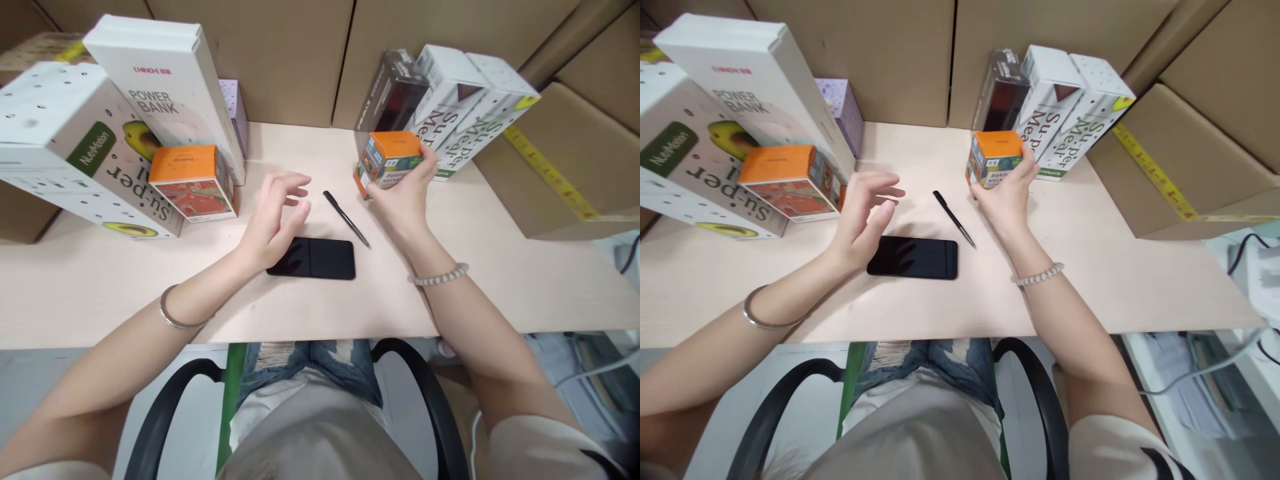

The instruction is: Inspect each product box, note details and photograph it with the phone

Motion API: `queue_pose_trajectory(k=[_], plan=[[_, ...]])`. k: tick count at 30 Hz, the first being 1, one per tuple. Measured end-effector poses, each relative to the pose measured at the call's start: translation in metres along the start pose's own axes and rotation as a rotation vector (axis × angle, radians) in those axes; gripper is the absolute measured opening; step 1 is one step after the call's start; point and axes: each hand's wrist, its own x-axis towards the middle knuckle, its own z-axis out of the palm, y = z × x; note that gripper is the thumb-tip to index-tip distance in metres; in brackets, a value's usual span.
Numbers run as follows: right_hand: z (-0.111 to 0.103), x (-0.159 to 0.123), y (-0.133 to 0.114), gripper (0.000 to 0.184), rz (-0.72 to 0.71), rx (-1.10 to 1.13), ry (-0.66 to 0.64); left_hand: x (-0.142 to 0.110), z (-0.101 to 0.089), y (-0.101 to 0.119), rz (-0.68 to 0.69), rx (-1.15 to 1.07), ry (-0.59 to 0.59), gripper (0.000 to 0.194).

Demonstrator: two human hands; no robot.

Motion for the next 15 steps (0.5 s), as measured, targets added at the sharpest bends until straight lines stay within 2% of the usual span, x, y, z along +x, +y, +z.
queue_pose_trajectory(k=[6, 11, 13, 15], plan=[[-0.001, 0.005, -0.011, 0.103, 0.086, -0.163, -0.047, 0.000, 0.001, 0.006, -0.013, -0.001, -0.011, 0.032], [-0.006, 0.006, -0.022, 0.106, 0.143, -0.328, -0.061, -0.001, 0.005, 0.007, -0.068, -0.043, -0.018, 0.034], [-0.012, 0.003, -0.033, 0.106, 0.114, -0.357, -0.049, -0.002, 0.007, 0.005, -0.143, -0.086, -0.023, 0.039], [-0.019, -0.004, -0.049, 0.096, 0.015, -0.334, -0.003, -0.002, 0.009, 0.003, -0.252, -0.129, -0.036, 0.044]])
